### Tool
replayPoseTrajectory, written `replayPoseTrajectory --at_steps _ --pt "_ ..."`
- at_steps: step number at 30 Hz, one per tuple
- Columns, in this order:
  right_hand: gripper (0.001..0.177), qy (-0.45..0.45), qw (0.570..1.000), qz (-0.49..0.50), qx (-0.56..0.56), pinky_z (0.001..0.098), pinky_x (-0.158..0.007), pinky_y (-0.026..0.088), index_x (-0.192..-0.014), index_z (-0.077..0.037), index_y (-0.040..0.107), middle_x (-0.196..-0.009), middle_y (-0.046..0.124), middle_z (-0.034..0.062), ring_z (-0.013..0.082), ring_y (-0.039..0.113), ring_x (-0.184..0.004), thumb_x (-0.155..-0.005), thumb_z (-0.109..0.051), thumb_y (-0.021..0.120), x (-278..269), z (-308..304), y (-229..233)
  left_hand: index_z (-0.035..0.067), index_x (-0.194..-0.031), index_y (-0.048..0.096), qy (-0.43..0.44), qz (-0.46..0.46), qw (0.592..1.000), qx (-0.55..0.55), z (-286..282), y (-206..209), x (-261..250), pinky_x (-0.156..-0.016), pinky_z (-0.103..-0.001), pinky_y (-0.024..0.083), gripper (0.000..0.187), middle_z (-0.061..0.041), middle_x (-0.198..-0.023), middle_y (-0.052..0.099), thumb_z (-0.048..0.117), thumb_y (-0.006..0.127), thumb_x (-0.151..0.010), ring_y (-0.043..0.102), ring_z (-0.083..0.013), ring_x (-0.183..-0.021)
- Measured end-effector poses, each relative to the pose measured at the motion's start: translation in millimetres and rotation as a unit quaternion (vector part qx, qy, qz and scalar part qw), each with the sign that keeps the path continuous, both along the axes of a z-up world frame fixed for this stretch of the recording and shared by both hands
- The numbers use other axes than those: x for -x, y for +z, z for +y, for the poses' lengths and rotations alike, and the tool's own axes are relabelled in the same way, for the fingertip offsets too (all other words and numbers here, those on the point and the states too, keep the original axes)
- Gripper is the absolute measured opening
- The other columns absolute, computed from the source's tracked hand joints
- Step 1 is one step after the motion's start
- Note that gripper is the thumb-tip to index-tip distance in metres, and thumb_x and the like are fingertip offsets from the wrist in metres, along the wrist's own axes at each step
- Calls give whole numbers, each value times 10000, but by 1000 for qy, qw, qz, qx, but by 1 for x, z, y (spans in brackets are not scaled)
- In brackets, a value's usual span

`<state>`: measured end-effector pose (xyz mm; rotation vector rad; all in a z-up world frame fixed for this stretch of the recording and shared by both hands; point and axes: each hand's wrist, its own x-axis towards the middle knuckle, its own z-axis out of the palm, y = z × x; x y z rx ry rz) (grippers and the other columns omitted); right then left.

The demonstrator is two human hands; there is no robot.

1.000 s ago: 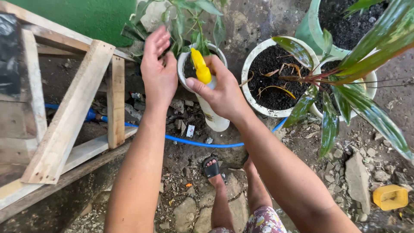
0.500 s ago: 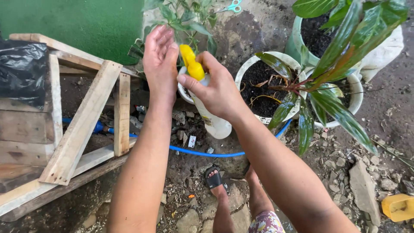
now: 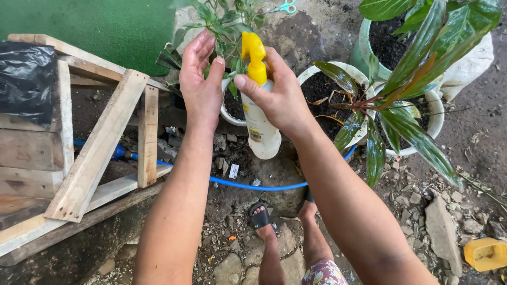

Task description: Watering and spraying various potted plants in an outdoor garden area.

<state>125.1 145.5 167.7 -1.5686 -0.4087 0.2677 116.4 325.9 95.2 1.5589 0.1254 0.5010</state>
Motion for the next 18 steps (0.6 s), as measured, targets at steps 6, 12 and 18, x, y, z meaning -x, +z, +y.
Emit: replayPoseTrajectory --at_steps 6,12,18 --pt "431 -60 996 55 34 263 -806 529 -1159 -15 571 -992 655 30 86 584 -913 -961 -339 776 -4 4 -19 4 -1478 486 -7 9 1000 10 1 6 3 -1236 -393 448 491 -156 -1509 550 -69 614 -1009 547 -256 -1424" --pt "429 -58 995 70 -28 269 -834 537 -1217 -32 566 -1051 670 25 93 613 -949 -962 -314 766 -11 -7 -28 5 -1466 499 8 5 1000 -10 1 0 6 -1259 -401 424 471 -155 -1510 556 -68 609 -1014 541 -263 -1440" --pt "434 -70 995 56 -43 278 -881 549 -1248 -29 570 -1064 668 24 103 632 -978 -973 -291 781 -10 -14 -23 -4 -1469 487 77 13 981 -179 -4 3 18 -1282 -415 360 518 -166 -1524 556 -45 685 -992 517 -296 -1468"
